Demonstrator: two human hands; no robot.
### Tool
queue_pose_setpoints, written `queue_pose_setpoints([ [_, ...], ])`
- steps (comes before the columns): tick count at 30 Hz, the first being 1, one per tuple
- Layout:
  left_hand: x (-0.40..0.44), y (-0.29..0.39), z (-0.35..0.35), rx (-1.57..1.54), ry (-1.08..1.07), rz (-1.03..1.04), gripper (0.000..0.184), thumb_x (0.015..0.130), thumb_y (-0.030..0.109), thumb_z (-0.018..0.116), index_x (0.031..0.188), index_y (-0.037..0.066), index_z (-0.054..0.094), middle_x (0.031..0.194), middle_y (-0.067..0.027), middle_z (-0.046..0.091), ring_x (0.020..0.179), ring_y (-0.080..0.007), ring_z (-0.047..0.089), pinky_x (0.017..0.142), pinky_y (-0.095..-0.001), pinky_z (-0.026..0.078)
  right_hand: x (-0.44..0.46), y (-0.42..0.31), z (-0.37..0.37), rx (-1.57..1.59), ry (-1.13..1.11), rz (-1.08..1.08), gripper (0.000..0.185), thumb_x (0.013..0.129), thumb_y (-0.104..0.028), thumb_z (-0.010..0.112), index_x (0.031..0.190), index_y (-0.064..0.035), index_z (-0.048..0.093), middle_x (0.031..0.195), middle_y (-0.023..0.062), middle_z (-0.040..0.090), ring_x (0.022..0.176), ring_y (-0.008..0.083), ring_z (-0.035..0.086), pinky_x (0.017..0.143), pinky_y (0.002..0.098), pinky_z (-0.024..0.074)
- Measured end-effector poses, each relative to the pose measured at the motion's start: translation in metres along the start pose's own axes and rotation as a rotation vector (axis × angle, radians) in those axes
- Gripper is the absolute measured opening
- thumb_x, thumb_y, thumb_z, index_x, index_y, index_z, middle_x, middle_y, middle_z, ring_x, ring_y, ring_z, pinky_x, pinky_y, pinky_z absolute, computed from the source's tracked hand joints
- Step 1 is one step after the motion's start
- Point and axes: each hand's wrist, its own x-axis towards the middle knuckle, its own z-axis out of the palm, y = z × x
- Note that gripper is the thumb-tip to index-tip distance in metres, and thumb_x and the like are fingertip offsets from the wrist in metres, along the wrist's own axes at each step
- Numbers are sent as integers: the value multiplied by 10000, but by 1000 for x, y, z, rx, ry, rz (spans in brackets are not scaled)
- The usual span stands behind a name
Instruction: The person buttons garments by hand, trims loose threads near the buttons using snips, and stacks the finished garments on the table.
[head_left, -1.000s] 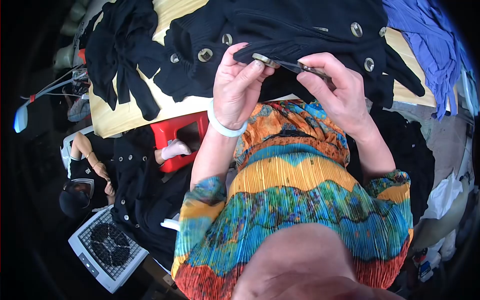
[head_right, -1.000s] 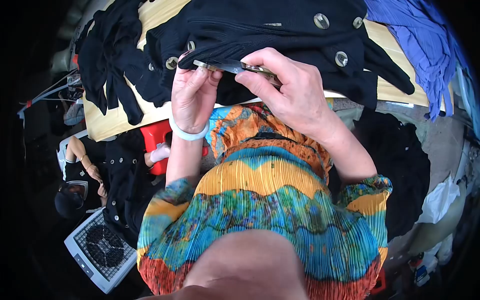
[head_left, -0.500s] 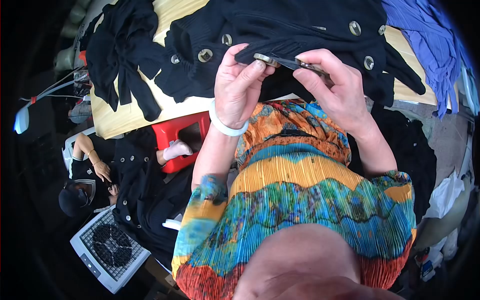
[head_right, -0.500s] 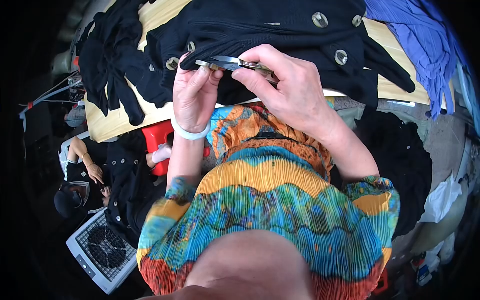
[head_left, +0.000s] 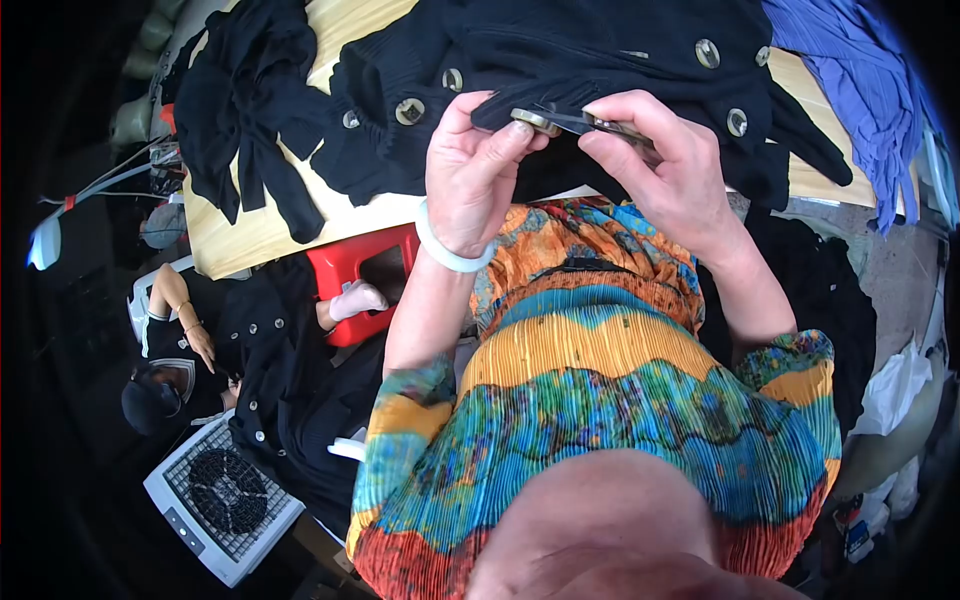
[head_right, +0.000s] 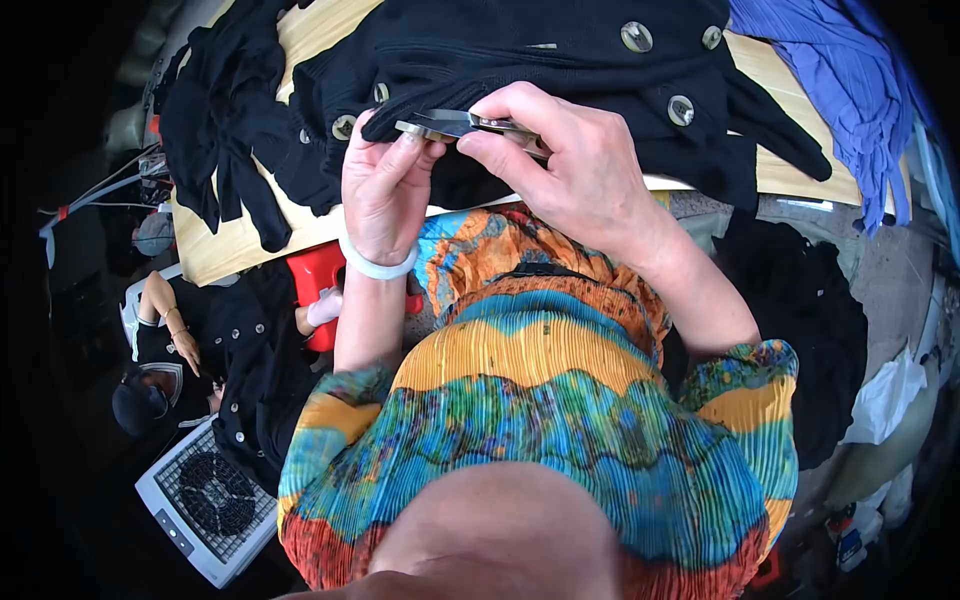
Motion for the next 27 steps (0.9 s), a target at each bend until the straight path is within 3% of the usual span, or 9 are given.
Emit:
queue_pose_setpoints([
  [14, 4, 1, -5, -66, -3, -34, 255, 834, -45, 533, 1068, 51, 505, 914, -142, 632, 812, -205, 630, 765, -291, 515, -2, 1, 3, 15, 14, 23, 156, 776, -141, 672, 866, -31, 609, 673, 44, 596, 502, 89, 538, 450, 213, 403],
  [20, 4, 0, -6, -89, -5, -79, 244, 830, -37, 538, 1060, 38, 506, 929, -136, 627, 813, -205, 627, 763, -297, 514, -3, 6, 1, 44, 22, -78, 190, 757, -113, 686, 907, -34, 601, 662, 35, 582, 488, 76, 504, 449, 205, 390],
  [23, 4, 1, -8, -78, -30, -107, 235, 824, -39, 541, 1048, 24, 504, 928, -140, 626, 816, -212, 627, 765, -305, 512, 3, -5, -7, 42, 14, 51, 227, 745, -89, 688, 945, -36, 595, 674, 23, 585, 508, 73, 506, 458, 204, 390],
  [26, 4, 4, -8, -50, -54, -116, 232, 822, -36, 543, 1044, 12, 497, 925, -147, 624, 814, -221, 627, 769, -312, 509, 17, -3, -5, 3, 11, -167, 270, 724, -74, 690, 975, -49, 593, 681, 12, 587, 537, 93, 530, 476, 208, 403],
  [27, 4, 5, -7, -38, -63, -117, 232, 821, -34, 544, 1044, 9, 494, 924, -149, 623, 813, -225, 627, 770, -314, 508, 21, 1, -5, -34, -64, -173, 252, 714, -74, 677, 955, -63, 605, 699, 20, 604, 579, 137, 577, 503, 229, 436],
])
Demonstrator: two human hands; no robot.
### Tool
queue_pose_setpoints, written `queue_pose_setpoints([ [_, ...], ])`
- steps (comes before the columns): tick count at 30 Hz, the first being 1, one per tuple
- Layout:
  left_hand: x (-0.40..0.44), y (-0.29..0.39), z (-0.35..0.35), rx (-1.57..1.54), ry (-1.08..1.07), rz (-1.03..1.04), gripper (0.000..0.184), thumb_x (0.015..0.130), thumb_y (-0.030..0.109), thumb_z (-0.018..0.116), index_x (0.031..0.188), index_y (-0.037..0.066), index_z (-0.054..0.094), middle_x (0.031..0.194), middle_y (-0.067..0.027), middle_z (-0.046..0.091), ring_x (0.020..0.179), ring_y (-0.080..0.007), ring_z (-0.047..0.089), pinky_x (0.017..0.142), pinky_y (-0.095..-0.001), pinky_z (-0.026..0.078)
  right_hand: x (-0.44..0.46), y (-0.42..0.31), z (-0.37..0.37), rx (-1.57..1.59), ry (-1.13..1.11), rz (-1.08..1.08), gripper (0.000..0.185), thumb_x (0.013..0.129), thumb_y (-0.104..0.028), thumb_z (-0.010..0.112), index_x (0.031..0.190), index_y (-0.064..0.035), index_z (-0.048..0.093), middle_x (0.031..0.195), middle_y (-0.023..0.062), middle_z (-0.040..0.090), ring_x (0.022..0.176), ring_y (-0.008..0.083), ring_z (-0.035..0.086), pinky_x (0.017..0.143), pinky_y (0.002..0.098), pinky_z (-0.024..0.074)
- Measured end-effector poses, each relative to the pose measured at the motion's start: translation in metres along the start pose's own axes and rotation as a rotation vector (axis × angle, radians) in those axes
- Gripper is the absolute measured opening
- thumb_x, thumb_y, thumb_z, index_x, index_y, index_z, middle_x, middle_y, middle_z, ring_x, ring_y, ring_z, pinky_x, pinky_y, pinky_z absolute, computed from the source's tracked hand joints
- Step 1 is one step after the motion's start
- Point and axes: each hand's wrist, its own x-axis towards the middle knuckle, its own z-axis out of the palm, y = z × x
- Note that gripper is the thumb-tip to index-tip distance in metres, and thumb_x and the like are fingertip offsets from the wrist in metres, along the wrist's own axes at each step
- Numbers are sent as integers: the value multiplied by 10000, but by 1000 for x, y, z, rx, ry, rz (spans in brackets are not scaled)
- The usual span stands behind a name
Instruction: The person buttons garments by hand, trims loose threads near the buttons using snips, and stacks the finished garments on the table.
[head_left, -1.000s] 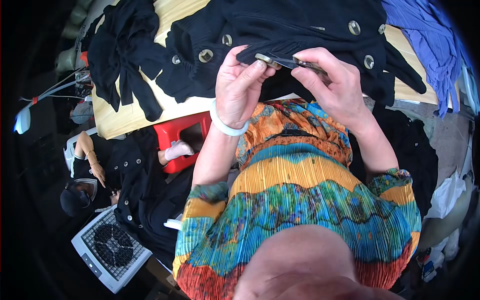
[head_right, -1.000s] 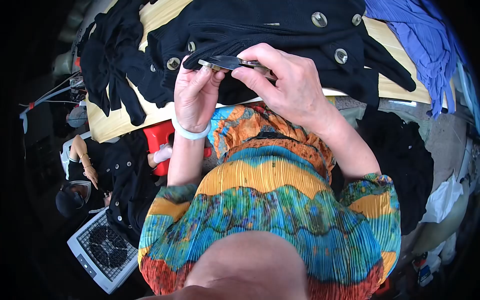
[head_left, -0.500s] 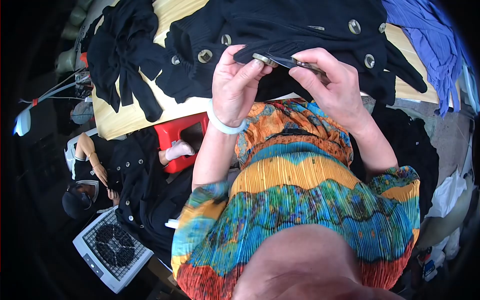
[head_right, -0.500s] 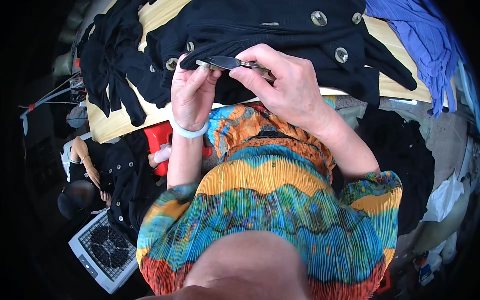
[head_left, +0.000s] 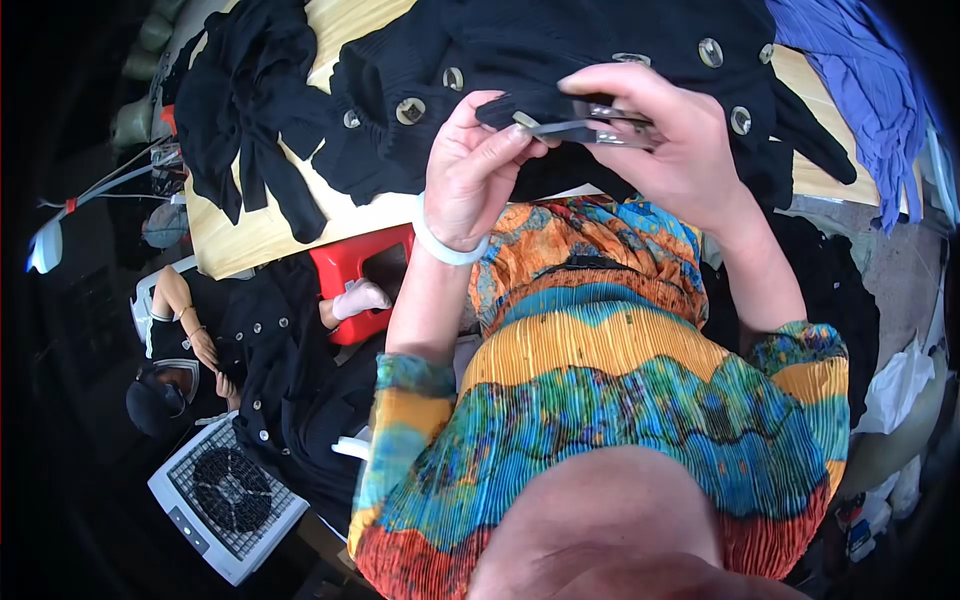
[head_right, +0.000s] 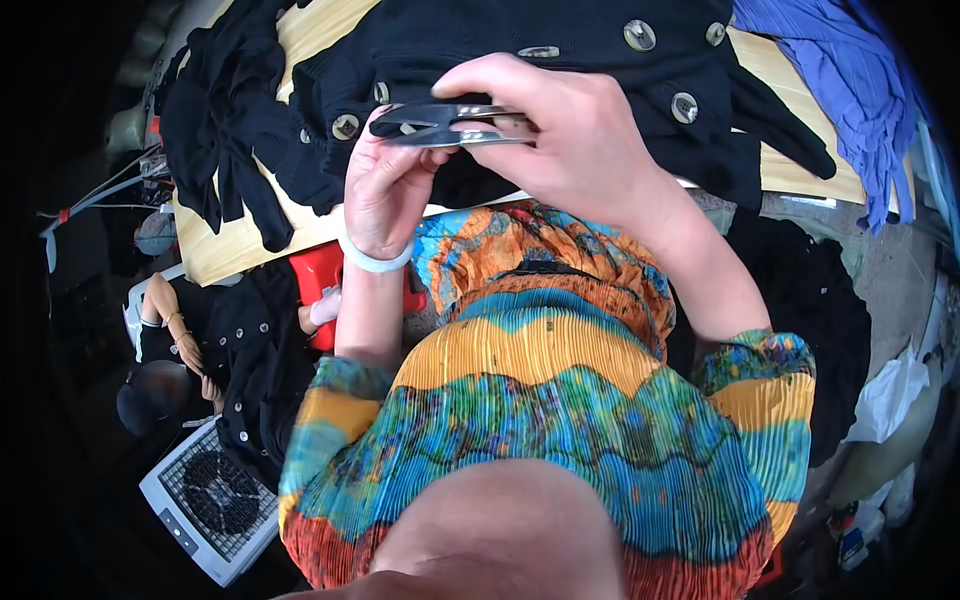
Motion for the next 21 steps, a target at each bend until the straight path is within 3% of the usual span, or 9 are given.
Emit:
queue_pose_setpoints([
  [3, 1, 3, 3, 71, -16, -1, 254, 817, -37, 546, 1059, 7, 485, 913, -151, 623, 804, -230, 625, 762, -299, 506, 11, 10, 8, -120, 14, -226, 196, 722, -83, 655, 912, -71, 614, 718, 42, 616, 617, 183, 607, 523, 262, 463],
  [7, 3, 4, -4, -10, -50, -50, 284, 811, -50, 540, 1080, 21, 478, 901, -147, 626, 798, -225, 626, 802, -354, 492, 14, 8, 7, -113, 77, -208, 126, 737, -75, 636, 860, -60, 613, 734, 71, 615, 629, 208, 612, 541, 263, 472],
  [8, 4, 3, -4, -67, -78, -48, 288, 810, -52, 539, 1081, 26, 479, 897, -145, 627, 793, -223, 626, 816, -374, 487, 15, 5, 0, -97, 118, -160, 121, 751, -57, 628, 869, -48, 606, 734, 74, 608, 621, 173, 609, 543, 242, 466],
  [9, 4, 3, -5, -126, -104, -44, 292, 809, -54, 538, 1083, 30, 479, 893, -144, 628, 789, -220, 627, 830, -395, 481, 13, 8, -6, -25, 147, -79, 111, 795, 4, 610, 905, -5, 604, 809, 17, 617, 706, 63, 557, 609, 213, 443],
  [11, 4, 3, -8, -162, -52, -70, 333, 806, -56, 537, 1115, 43, 460, 863, -131, 639, 781, -225, 635, 874, -453, 449, 11, 13, -20, 167, 387, 129, 66, 845, -26, 574, 899, -5, 605, 812, -24, 593, 726, 38, 523, 627, 178, 414],
  [12, 4, 2, -8, -179, -51, -80, 343, 806, -57, 536, 1123, 44, 454, 855, -128, 641, 780, -228, 637, 878, -455, 446, 11, 6, -42, -36, 252, 156, 167, 816, -131, 611, 954, -40, 588, 812, 22, 589, 730, 115, 537, 623, 294, 452],
  [14, 4, 1, -11, -205, -49, -92, 360, 806, -60, 532, 1137, 48, 441, 845, -123, 644, 784, -233, 640, 886, -461, 440, 3, 31, -50, 73, 422, 166, 88, 855, -49, 573, 925, -6, 606, 812, -36, 572, 705, 14, 478, 611, 142, 363],
  [17, 6, -3, -14, -216, -52, -95, 368, 809, -65, 523, 1147, 52, 436, 845, -121, 645, 790, -235, 641, 888, -465, 438, -8, 34, -53, -3, 407, 241, 115, 859, -63, 571, 956, -12, 607, 795, -47, 549, 667, 1, 432, 583, 125, 314],
  [21, 5, 2, -10, -157, -20, -85, 333, 813, -65, 517, 1124, 46, 467, 869, -129, 638, 789, -224, 639, 863, -444, 462, -13, 29, -72, -18, 671, 154, 140, 864, -71, 569, 977, 5, 604, 765, -64, 509, 641, -11, 400, 552, 131, 286],
])
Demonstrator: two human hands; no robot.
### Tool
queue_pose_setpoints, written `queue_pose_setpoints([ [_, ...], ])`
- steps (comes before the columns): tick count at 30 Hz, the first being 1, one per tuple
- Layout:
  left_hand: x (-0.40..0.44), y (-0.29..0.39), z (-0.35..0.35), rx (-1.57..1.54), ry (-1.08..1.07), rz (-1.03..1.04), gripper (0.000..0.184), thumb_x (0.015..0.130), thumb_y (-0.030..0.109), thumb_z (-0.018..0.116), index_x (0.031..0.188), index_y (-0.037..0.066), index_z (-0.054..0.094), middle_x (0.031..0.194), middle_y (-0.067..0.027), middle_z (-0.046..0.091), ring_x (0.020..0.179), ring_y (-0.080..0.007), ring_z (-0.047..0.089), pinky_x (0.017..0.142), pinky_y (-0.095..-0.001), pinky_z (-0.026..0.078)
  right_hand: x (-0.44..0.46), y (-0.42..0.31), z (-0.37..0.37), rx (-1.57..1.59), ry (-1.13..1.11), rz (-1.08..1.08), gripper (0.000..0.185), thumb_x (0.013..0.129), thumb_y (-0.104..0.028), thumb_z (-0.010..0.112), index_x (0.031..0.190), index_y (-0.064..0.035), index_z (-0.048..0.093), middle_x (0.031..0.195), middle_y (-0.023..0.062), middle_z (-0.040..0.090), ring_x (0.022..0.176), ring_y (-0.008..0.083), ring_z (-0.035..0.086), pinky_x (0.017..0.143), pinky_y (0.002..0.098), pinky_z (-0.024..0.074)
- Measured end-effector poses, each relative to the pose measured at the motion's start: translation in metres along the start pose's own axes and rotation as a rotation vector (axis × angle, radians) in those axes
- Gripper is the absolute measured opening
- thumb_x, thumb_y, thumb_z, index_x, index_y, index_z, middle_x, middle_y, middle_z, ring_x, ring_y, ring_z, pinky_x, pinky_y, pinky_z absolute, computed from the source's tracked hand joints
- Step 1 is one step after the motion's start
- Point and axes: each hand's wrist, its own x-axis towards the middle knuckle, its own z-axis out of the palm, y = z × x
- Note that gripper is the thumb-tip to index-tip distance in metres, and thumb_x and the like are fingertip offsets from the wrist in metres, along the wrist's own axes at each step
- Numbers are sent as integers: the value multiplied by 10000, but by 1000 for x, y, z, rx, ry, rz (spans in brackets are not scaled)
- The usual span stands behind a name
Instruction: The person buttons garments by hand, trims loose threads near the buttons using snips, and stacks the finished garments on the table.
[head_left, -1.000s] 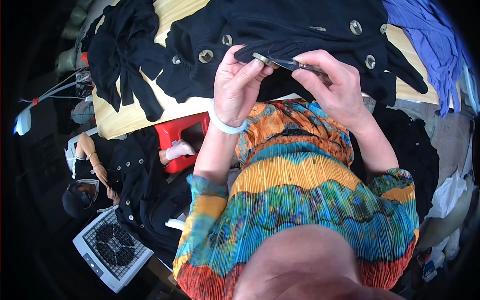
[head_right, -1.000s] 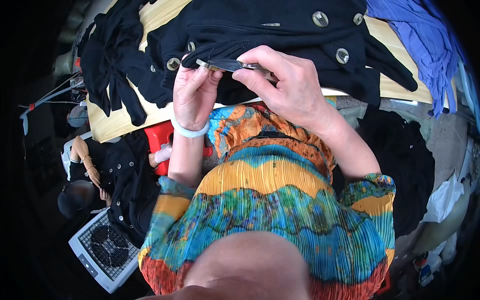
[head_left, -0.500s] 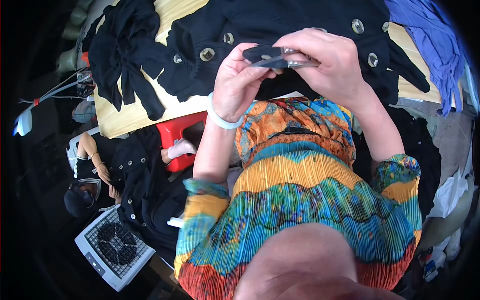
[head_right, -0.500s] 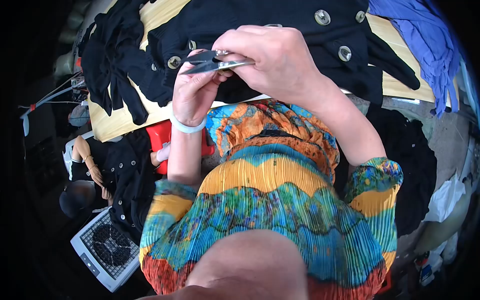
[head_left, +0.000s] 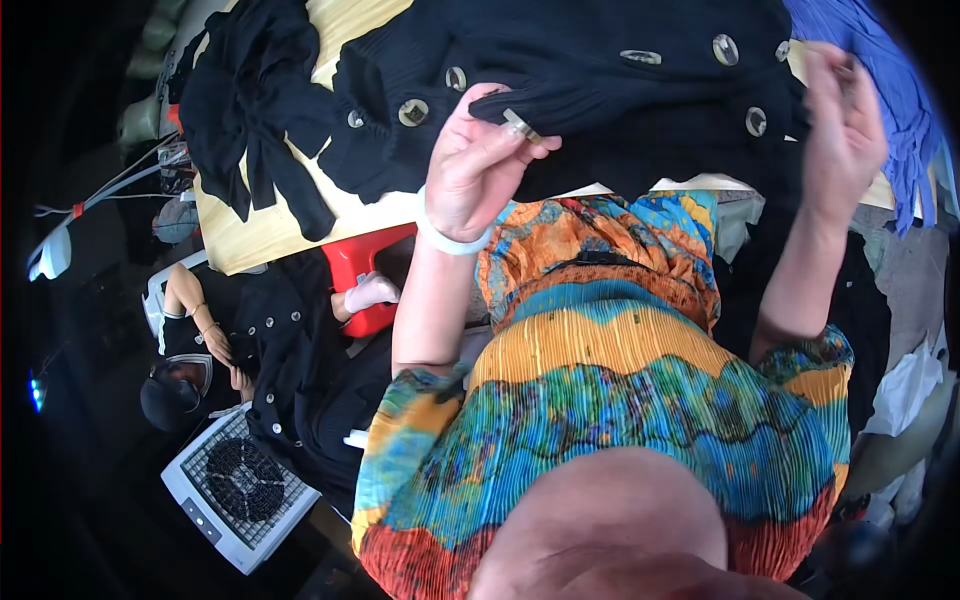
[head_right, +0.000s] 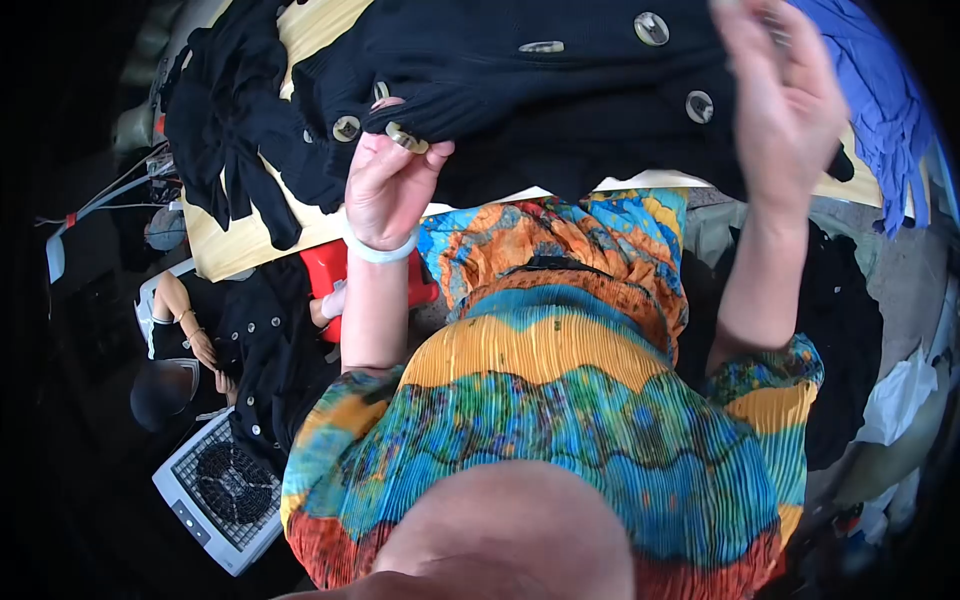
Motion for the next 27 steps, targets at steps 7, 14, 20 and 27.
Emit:
queue_pose_setpoints([
  [7, -5, 6, -8, 158, -9, 24, 284, 826, -64, 516, 1092, 33, 493, 883, -137, 633, 778, -204, 635, 839, -405, 487, 5, 27, -83, -168, 27, 146, 176, 859, -111, 586, 995, -3, 620, 770, -38, 544, 638, 9, 446, 568, 140, 336],
  [14, -8, 3, -6, 203, -41, 33, 271, 828, -55, 530, 1082, 25, 479, 900, -158, 633, 801, -212, 638, 829, -381, 492, -24, -29, 25, -52, -663, -74, 303, 732, -13, 665, 1027, -63, 622, 828, 59, 655, 754, 108, 634, 654, 225, 489],
  [20, -10, 0, -2, 211, -10, 36, 263, 832, -49, 532, 1080, 24, 479, 901, -158, 637, 823, -240, 639, 782, -323, 504, -30, -12, 72, -119, -742, -240, 150, 774, -115, 647, 904, -45, 623, 727, 107, 617, 660, 175, 631, 591, 255, 473],
  [27, -8, -4, -19, 173, -8, 16, 213, 839, -17, 542, 1042, 44, 521, 875, -132, 645, 802, -217, 644, 763, -307, 504, -10, -3, -2, 15, -334, 245, 140, 859, -152, 589, 936, -44, 632, 680, -75, 504, 561, -15, 368, 484, 150, 268],
])
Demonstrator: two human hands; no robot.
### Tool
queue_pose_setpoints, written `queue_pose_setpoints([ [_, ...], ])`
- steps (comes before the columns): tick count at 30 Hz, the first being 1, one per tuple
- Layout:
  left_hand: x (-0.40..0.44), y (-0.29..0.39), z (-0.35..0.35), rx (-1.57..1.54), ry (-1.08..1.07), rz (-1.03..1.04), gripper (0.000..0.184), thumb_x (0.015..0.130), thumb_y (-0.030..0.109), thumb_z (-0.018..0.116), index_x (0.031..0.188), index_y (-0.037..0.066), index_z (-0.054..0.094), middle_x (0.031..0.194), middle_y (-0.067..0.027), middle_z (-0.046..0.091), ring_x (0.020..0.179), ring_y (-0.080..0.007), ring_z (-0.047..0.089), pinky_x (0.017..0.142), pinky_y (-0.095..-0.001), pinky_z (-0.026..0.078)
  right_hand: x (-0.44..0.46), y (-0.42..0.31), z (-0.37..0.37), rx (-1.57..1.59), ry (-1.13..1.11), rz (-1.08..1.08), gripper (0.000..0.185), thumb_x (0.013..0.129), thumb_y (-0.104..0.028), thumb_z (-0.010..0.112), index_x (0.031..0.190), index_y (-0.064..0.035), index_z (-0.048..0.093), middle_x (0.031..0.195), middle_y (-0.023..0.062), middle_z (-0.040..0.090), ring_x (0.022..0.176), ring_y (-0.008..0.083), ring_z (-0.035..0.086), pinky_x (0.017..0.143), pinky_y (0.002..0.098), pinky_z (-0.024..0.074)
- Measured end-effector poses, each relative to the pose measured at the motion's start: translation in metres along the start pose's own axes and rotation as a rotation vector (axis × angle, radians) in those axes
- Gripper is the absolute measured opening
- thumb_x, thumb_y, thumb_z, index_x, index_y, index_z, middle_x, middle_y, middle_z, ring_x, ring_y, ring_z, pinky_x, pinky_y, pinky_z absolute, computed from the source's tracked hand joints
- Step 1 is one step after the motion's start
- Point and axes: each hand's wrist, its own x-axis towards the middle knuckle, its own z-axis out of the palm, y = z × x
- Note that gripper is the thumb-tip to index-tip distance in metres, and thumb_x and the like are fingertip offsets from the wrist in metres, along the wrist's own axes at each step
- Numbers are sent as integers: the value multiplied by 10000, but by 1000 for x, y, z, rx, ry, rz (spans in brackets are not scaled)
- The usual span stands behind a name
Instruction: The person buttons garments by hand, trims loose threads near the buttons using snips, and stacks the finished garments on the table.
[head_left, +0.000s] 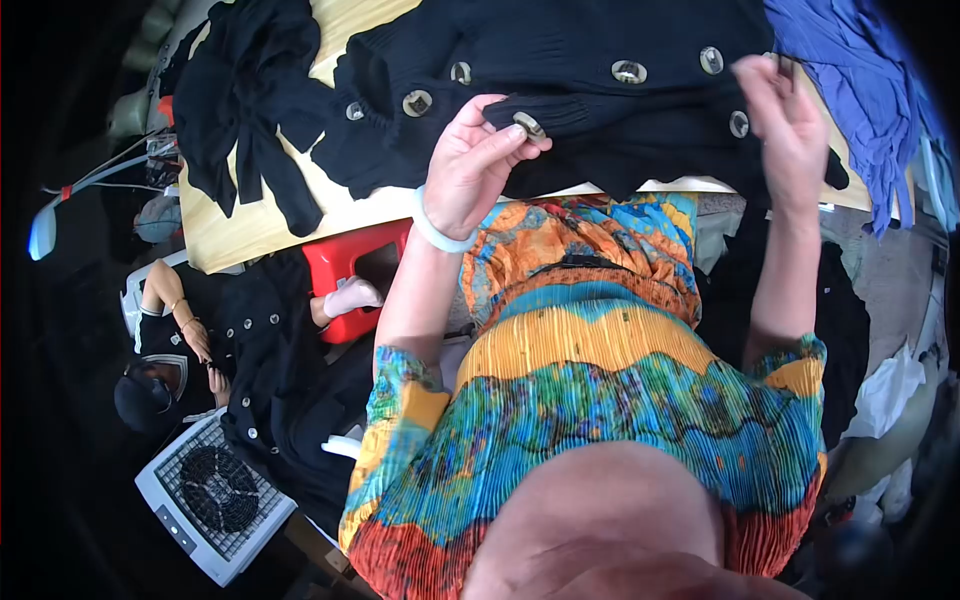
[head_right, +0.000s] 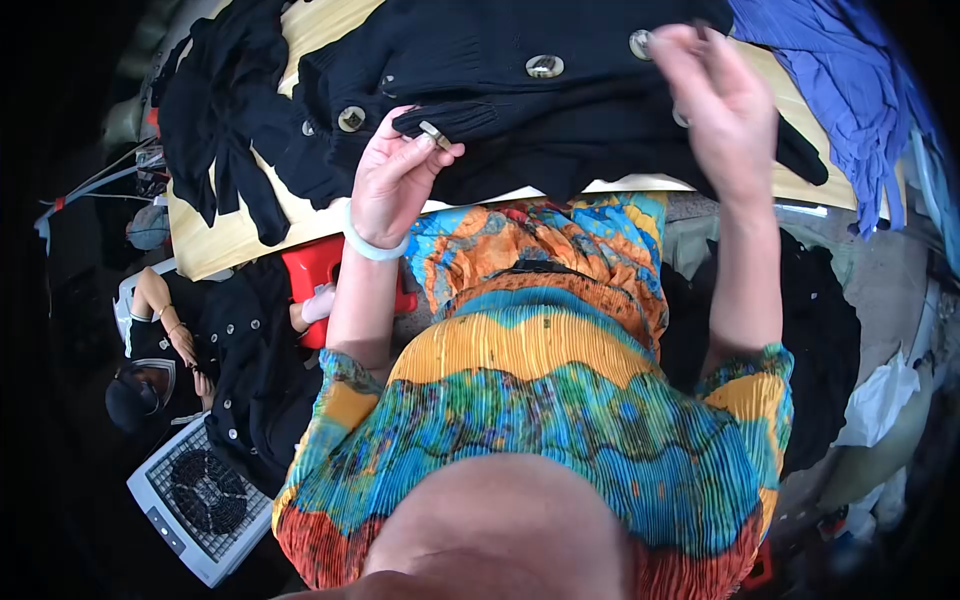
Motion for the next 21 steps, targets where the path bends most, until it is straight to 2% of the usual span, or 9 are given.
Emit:
queue_pose_setpoints([
  [3, 1, -2, -3, -14, 0, -10, 215, 838, -15, 544, 1042, 46, 521, 871, -127, 643, 804, -217, 643, 765, -305, 504, -7, 13, -39, 25, 114, 65, 158, 855, -135, 587, 945, -10, 625, 653, -82, 455, 534, -9, 349, 475, 158, 240],
  [6, 1, -2, -1, -10, 21, -21, 231, 832, -22, 542, 1057, 25, 526, 877, -117, 640, 805, -214, 642, 772, -303, 504, -15, 16, -52, 55, 98, 66, 164, 848, -124, 592, 946, 4, 626, 680, -63, 517, 527, -1, 348, 476, 161, 261],
  [7, 1, -2, 1, -3, 32, -23, 237, 831, -23, 542, 1063, 19, 526, 877, -115, 639, 805, -213, 642, 775, -304, 503, -17, 7, -41, 12, 80, 23, 147, 837, -110, 601, 941, -13, 639, 751, -33, 594, 535, 0, 380, 488, 149, 296],
  [9, -1, -1, 5, 40, 34, -30, 258, 834, -22, 527, 1093, -18, 523, 878, -113, 637, 803, -205, 640, 774, -301, 503, -19, -13, -18, -135, -156, 93, 156, 827, -123, 614, 941, -21, 647, 837, 3, 643, 599, 26, 503, 529, 164, 388],
  [11, -1, -1, 6, 77, 31, -28, 265, 836, -21, 519, 1101, -30, 522, 875, -114, 637, 805, -199, 638, 775, -297, 502, -20, -8, 15, -76, -332, -40, 189, 814, -150, 631, 957, -28, 645, 825, 31, 655, 700, 78, 599, 581, 208, 457],
  [13, -3, -1, 9, 109, 25, -19, 262, 837, -18, 519, 1098, -36, 524, 885, -116, 633, 811, -190, 631, 773, -290, 500, -16, -3, 44, -163, -402, -187, 230, 802, -87, 627, 1018, -7, 620, 830, 47, 654, 737, 77, 604, 618, 209, 464],
  [15, -4, 0, 13, 151, 31, -10, 260, 837, -14, 522, 1095, -40, 526, 897, -119, 629, 817, -182, 624, 770, -282, 499, -11, -2, 65, -170, -452, -199, 246, 780, -192, 657, 970, -38, 630, 724, 107, 635, 658, 145, 631, 593, 255, 470],
  [19, -5, 1, 14, 217, 31, 3, 250, 840, -7, 529, 1088, -41, 530, 924, -123, 619, 826, -168, 611, 759, -262, 496, -6, 1, 83, -157, -473, -133, 201, 792, -174, 639, 920, -20, 627, 650, 89, 596, 575, 114, 578, 563, 232, 447],
  [21, -5, 3, 12, 223, 39, -2, 245, 841, -10, 527, 1085, -38, 533, 920, -124, 620, 819, -168, 614, 760, -259, 496, -5, 8, 83, 153, -421, -52, 182, 819, -158, 622, 881, 14, 622, 704, 14, 597, 636, 33, 487, 575, 203, 409],
])
